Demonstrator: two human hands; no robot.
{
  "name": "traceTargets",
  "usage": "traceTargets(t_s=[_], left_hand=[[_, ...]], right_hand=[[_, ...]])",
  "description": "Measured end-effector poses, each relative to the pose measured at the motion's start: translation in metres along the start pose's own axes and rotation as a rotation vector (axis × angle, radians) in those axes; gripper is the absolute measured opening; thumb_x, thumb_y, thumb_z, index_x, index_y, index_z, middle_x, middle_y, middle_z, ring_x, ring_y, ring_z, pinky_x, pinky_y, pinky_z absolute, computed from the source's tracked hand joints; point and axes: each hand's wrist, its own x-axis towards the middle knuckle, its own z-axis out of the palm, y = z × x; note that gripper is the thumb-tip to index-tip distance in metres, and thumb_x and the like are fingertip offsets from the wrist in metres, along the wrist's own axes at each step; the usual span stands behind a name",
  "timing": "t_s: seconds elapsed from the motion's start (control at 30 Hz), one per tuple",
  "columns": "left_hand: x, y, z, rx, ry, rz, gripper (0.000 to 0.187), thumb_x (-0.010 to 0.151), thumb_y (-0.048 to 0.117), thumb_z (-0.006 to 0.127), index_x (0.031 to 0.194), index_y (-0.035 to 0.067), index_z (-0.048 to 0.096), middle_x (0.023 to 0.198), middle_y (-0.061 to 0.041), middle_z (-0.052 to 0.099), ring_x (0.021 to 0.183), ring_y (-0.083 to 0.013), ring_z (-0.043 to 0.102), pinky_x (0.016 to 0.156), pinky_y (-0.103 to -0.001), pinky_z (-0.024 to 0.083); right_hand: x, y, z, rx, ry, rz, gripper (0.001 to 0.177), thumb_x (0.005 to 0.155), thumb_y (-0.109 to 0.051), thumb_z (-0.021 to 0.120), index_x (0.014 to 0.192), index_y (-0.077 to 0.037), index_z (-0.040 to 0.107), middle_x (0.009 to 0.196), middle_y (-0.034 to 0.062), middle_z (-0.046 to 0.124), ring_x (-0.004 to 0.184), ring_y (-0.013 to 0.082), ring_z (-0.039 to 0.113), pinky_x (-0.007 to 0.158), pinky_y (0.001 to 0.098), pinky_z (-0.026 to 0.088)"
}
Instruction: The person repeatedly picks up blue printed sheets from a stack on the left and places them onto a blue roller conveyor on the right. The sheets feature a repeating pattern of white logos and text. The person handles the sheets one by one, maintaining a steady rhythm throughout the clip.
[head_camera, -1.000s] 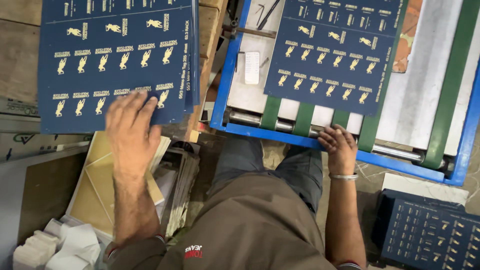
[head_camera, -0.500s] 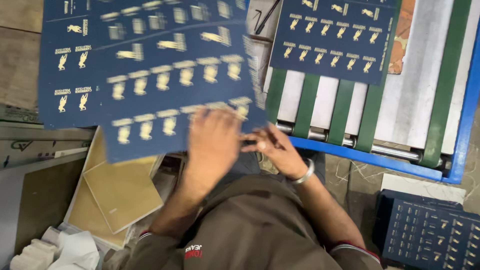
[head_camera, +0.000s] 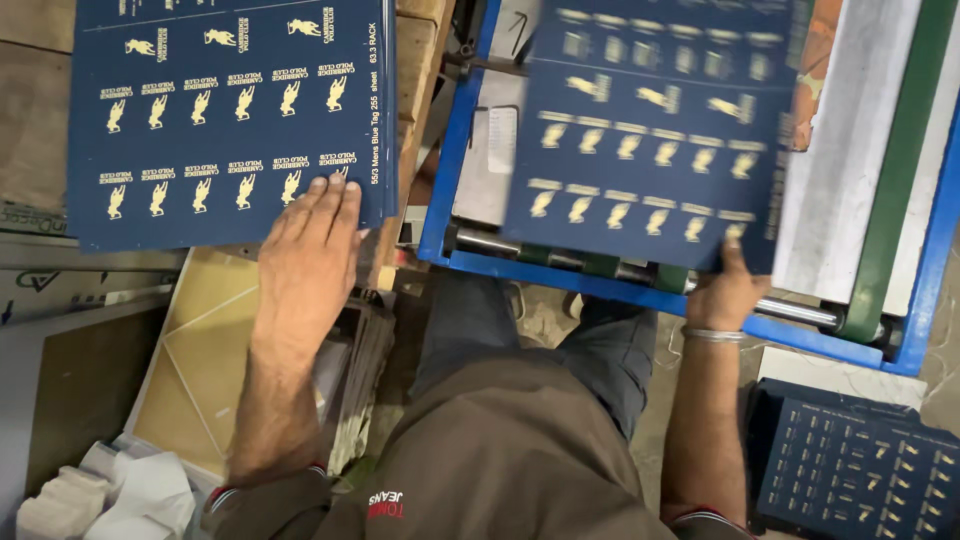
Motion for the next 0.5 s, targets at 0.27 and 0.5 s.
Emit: traceTargets(t_s=[0.27, 0.5], left_hand=[[-0.003, -0.009, 0.008, -0.093, 0.152, 0.009, 0.033, 0.091, 0.002, 0.072, 0.123, 0.001, 0.068, 0.125, -0.012, 0.073, 0.113, -0.0271, 0.072, 0.096, -0.040, 0.057], [-0.009, -0.006, -0.006, -0.140, 0.086, -0.015, 0.053, 0.072, 0.007, 0.081, 0.123, 0.003, 0.069, 0.126, -0.012, 0.072, 0.116, -0.0298, 0.069, 0.097, -0.044, 0.054]], right_hand=[[-0.012, 0.007, -0.056, -0.158, 0.193, 0.031, 0.037, 0.099, 0.005, 0.061, 0.133, 0.002, 0.046, 0.128, 0.0171, 0.065, 0.109, 0.0279, 0.074, 0.092, 0.0380, 0.065], [-0.089, 0.016, -0.093, -0.248, 0.102, 0.005, 0.025, 0.102, 0.007, 0.062, 0.126, 0.008, 0.063, 0.122, 0.0150, 0.068, 0.105, 0.0235, 0.071, 0.091, 0.0348, 0.064]])
